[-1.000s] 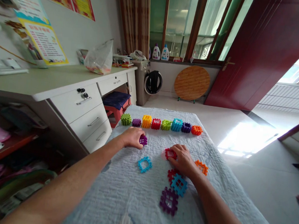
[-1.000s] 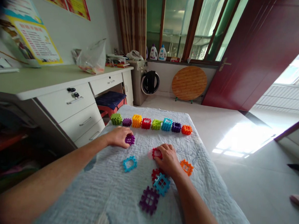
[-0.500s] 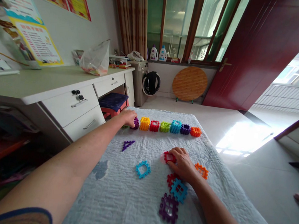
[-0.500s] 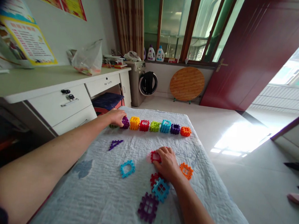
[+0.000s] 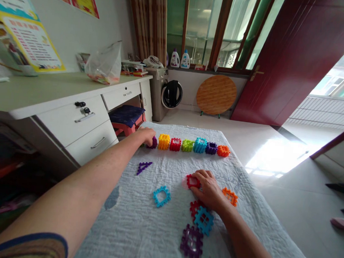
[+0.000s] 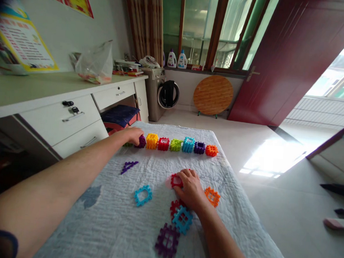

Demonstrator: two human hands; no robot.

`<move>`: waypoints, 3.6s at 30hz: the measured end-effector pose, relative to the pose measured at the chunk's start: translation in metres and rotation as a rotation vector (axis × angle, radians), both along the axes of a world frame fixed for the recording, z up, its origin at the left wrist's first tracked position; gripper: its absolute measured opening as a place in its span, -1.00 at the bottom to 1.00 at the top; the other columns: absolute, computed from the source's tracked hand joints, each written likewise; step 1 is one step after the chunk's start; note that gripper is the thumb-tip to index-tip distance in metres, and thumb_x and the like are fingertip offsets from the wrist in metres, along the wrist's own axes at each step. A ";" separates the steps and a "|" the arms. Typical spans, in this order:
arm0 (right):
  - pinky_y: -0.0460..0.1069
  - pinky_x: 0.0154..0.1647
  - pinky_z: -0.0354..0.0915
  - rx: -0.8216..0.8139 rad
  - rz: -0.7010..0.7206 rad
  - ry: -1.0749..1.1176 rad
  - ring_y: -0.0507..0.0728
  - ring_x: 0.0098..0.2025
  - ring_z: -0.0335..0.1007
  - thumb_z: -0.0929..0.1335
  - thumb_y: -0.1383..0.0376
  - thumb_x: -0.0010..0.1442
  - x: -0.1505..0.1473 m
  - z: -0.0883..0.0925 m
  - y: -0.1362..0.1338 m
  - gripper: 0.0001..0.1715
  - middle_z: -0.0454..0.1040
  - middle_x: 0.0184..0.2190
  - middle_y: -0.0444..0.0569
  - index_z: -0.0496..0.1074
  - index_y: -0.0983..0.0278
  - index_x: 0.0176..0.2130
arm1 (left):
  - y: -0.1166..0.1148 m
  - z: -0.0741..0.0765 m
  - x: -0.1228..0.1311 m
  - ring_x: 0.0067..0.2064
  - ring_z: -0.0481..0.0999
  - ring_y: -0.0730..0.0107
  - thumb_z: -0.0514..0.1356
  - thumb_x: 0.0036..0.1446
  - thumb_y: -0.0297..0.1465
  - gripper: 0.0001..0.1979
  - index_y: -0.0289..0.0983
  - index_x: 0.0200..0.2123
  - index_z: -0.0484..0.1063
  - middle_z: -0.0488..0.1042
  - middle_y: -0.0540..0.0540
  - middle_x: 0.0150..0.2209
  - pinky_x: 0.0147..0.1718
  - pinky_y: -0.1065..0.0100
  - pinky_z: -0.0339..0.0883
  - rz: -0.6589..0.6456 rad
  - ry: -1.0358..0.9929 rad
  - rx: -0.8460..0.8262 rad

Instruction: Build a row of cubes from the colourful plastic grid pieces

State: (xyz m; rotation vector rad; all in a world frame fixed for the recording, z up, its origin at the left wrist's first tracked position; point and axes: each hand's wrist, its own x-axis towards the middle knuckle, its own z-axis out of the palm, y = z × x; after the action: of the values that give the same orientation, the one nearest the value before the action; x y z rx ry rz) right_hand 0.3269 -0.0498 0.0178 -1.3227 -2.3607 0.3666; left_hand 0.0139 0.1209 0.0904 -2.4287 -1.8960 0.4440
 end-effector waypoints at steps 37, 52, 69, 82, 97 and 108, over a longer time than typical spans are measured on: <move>0.05 -0.10 0.26 0.125 -0.160 0.369 0.14 -0.18 0.36 0.29 0.34 0.13 -0.001 0.004 0.005 -0.83 0.45 -0.28 -0.02 0.42 0.26 -0.24 | -0.187 -0.050 0.069 -0.14 0.37 0.20 0.08 -0.11 -0.63 -0.71 -0.23 -0.29 0.35 0.38 -0.10 -0.24 -0.09 0.23 0.26 -0.327 -0.546 0.156; -0.04 -0.30 0.19 -0.261 0.144 -0.144 0.07 -0.33 0.31 0.39 0.28 0.04 0.013 0.064 -0.032 -0.80 0.43 -0.33 -0.05 0.38 0.27 -0.28 | -0.174 -0.094 0.035 -0.28 0.41 0.39 0.03 -0.08 -0.64 -0.63 -0.28 -0.18 0.38 0.36 -0.08 -0.22 -0.17 0.31 0.37 -0.083 -1.006 0.241; 0.06 -0.04 0.22 -0.226 0.123 -0.191 0.19 -0.07 0.25 0.38 0.34 -0.01 0.020 0.058 -0.076 -0.47 0.32 -0.12 0.05 0.30 0.25 -0.01 | -0.174 -0.094 0.037 -0.25 0.42 0.38 0.07 -0.05 -0.60 -0.68 -0.24 -0.21 0.40 0.38 -0.06 -0.25 -0.16 0.34 0.37 -0.115 -0.988 0.268; 0.05 -0.06 0.21 -0.074 0.238 -0.191 0.20 -0.07 0.25 0.43 0.20 0.01 -0.076 0.040 0.000 -0.49 0.33 -0.13 0.08 0.34 0.31 -0.04 | -0.177 -0.085 0.037 -0.20 0.42 0.35 0.07 -0.05 -0.56 -0.69 -0.26 -0.19 0.41 0.38 -0.06 -0.22 -0.12 0.30 0.36 -0.059 -1.050 0.176; 0.08 -0.11 0.23 -0.061 0.108 -0.290 0.25 -0.12 0.25 0.39 0.15 -0.04 -0.095 0.016 -0.005 -0.52 0.35 -0.18 0.10 0.37 0.32 -0.13 | -0.177 -0.083 0.036 -0.16 0.43 0.33 0.07 -0.03 -0.59 -0.70 -0.24 -0.21 0.42 0.40 -0.07 -0.21 -0.10 0.29 0.35 -0.056 -1.068 0.181; 0.07 -0.04 0.15 0.092 -0.098 -0.168 0.22 -0.09 0.17 0.39 0.34 -0.14 -0.016 0.076 0.087 -0.37 0.28 -0.09 0.08 0.33 0.28 -0.01 | -0.174 -0.090 0.032 -0.20 0.42 0.34 0.06 -0.07 -0.59 -0.67 -0.24 -0.21 0.40 0.38 -0.06 -0.24 -0.10 0.25 0.36 -0.056 -1.098 0.147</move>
State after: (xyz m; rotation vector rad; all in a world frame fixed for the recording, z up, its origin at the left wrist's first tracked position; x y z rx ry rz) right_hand 0.3104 0.0371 0.0939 -1.4703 -2.4036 0.1202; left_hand 0.0462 -0.0535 0.0003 -2.8279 -1.9327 -1.2340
